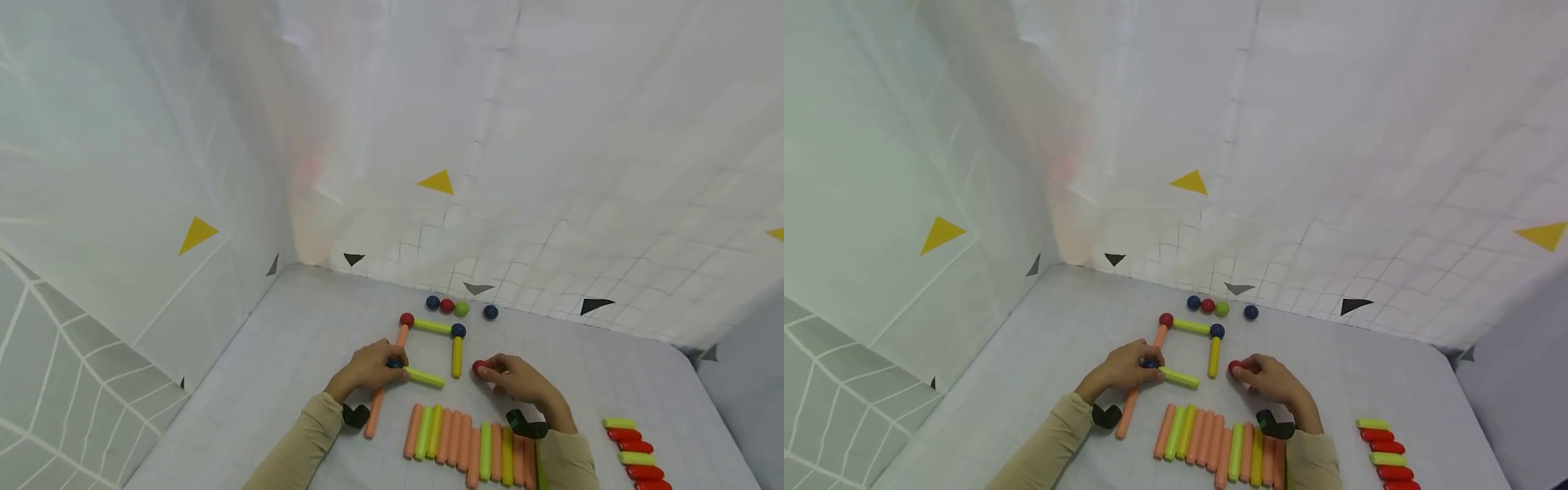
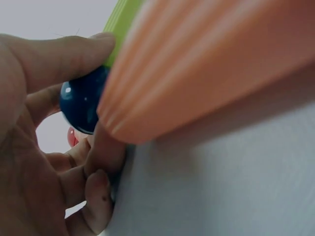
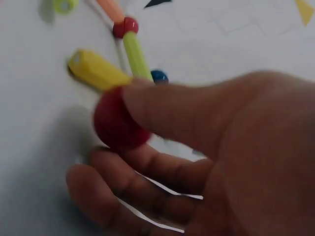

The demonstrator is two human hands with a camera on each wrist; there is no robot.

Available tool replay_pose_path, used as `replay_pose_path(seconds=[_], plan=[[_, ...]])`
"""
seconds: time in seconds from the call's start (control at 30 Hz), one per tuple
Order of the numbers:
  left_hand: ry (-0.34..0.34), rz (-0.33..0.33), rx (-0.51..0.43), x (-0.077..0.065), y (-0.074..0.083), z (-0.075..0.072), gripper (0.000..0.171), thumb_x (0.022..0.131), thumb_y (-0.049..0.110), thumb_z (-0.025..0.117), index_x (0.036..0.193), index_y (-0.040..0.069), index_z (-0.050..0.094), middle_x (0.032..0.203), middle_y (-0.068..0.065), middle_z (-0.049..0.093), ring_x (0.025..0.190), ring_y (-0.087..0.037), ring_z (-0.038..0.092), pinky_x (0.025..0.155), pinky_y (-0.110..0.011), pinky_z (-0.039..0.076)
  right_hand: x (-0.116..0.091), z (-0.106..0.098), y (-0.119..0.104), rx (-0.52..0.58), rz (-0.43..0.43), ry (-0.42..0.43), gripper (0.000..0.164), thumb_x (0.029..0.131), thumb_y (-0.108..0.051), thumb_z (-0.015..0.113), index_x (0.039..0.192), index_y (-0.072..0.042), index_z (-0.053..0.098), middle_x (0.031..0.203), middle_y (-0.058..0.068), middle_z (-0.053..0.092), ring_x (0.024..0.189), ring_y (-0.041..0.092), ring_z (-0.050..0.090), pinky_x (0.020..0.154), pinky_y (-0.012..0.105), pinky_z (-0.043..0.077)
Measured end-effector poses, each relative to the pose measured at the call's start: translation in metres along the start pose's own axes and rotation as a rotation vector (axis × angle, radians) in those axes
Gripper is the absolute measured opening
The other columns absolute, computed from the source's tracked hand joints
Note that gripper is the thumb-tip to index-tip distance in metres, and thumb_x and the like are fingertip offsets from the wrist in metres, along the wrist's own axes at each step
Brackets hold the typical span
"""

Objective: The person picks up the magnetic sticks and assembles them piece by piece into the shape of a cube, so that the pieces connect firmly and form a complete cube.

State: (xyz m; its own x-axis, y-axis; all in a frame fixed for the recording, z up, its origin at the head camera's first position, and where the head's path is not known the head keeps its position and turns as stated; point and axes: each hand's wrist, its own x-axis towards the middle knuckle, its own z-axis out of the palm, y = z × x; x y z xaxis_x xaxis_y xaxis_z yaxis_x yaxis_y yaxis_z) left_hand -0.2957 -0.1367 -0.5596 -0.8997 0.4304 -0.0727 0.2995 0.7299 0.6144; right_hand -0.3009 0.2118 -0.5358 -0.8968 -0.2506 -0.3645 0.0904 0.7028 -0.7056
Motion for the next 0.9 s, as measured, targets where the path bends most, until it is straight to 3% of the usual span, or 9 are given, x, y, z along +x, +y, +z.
replay_pose_path(seconds=[0.17, 0.3, 0.57, 0.9], plan=[[0.018, -0.001, 0.007, 0.002, 0.001, 0.001, 0.022, 0.093, 0.041, 0.081, 0.11, 0.027, 0.074, 0.107, 0.002, 0.064, 0.087, -0.01, 0.055, 0.078, -0.032, 0.046, -0.009, 0.016, -0.006, 0.042, -0.093, -0.094, 0.044, 0.101, -0.04, 0.072, 0.124, -0.003, 0.069, 0.102, 0.006, 0.07, 0.085, 0.019, 0.063, 0.07, 0.033, 0.052], [0.041, 0.01, 0.025, 0.001, 0.001, 0.001, 0.021, 0.093, 0.04, 0.082, 0.108, 0.027, 0.074, 0.104, 0.002, 0.063, 0.085, -0.011, 0.054, 0.076, -0.032, 0.045, -0.01, 0.028, -0.012, 0.058, -0.14, -0.104, 0.042, 0.101, -0.04, 0.072, 0.123, -0.003, 0.07, 0.1, 0.005, 0.072, 0.084, 0.019, 0.062, 0.07, 0.032, 0.053], [0.044, 0.006, 0.03, -0.003, 0.002, 0.001, 0.021, 0.093, 0.04, 0.082, 0.107, 0.028, 0.074, 0.103, 0.002, 0.062, 0.084, -0.011, 0.054, 0.075, -0.032, 0.044, -0.006, 0.045, -0.02, 0.074, -0.12, -0.058, 0.046, 0.098, -0.045, 0.075, 0.121, -0.005, 0.071, 0.1, 0.002, 0.073, 0.086, 0.017, 0.062, 0.072, 0.032, 0.052], [0.034, -0.006, -0.016, -0.002, 0.003, 0.001, 0.018, 0.094, 0.039, 0.079, 0.108, 0.028, 0.074, 0.104, 0.001, 0.061, 0.084, -0.014, 0.053, 0.076, -0.034, 0.043, -0.005, 0.046, -0.018, 0.082, -0.103, -0.028, 0.042, 0.094, -0.038, 0.081, 0.119, -0.005, 0.069, 0.097, 0.004, 0.071, 0.084, 0.017, 0.063, 0.072, 0.03, 0.052]])
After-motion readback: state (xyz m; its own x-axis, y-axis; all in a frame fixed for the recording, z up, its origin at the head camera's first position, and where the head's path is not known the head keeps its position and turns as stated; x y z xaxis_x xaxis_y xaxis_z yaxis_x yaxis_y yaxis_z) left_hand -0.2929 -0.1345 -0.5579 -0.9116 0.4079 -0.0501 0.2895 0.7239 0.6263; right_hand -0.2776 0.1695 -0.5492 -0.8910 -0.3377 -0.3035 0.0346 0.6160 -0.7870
